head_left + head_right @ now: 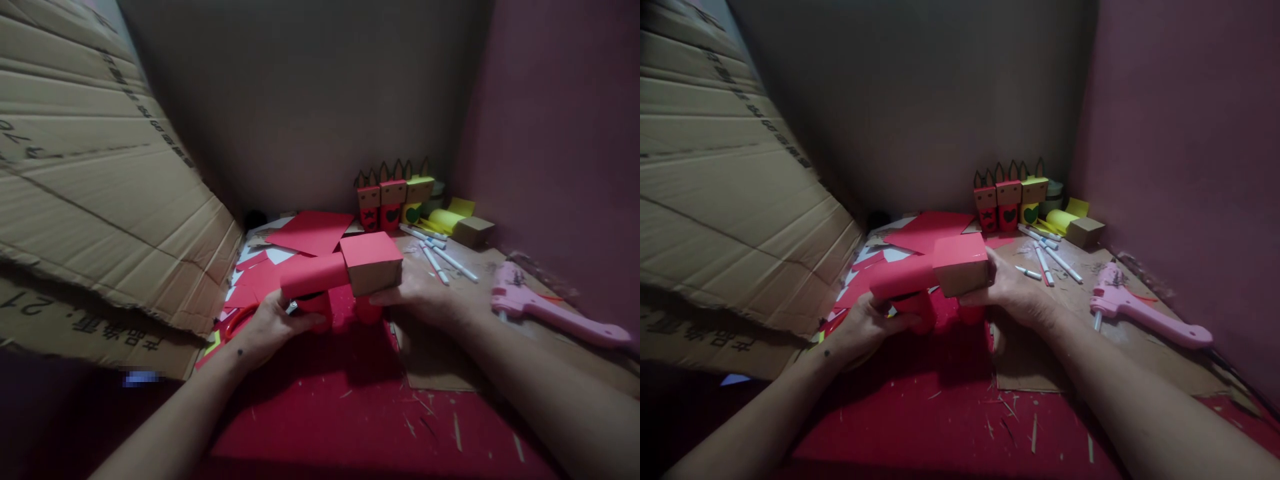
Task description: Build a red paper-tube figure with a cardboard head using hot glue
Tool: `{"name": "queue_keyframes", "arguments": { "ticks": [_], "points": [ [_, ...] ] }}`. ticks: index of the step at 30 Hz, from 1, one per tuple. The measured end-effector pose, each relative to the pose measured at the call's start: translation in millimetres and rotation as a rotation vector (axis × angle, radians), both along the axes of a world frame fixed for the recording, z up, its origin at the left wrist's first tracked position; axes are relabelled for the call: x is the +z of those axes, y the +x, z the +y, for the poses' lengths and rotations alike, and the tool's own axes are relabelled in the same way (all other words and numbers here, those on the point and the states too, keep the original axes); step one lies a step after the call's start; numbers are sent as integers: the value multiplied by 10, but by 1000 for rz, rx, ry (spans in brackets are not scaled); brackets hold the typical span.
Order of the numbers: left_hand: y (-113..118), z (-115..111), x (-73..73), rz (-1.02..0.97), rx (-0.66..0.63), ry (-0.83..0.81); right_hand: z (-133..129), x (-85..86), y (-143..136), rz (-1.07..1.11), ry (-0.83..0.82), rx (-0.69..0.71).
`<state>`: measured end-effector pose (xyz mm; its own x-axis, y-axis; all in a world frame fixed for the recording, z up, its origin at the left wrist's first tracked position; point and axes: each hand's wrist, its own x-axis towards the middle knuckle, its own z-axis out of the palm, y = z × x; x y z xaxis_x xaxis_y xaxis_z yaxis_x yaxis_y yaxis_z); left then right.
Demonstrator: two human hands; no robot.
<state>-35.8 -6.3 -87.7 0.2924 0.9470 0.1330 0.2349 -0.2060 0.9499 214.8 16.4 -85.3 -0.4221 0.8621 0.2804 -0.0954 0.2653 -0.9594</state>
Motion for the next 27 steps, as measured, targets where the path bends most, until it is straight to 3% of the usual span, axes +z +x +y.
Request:
{"name": "queue_keyframes", "arguments": {
  "ticks": [5,14,20,27],
  "points": [
    [18,-21,55,9,-33,-18,8,7,6,-9,1,5],
    [-26,19,-51,48,21,41,-6,27,-18,29,-8,5],
    [-10,-1,-36,47,34,39,9,-8,-17,85,-42,57],
    [-36,4,-37,69,-22,14,-1,20,3,-35,24,16]
  ]
}}
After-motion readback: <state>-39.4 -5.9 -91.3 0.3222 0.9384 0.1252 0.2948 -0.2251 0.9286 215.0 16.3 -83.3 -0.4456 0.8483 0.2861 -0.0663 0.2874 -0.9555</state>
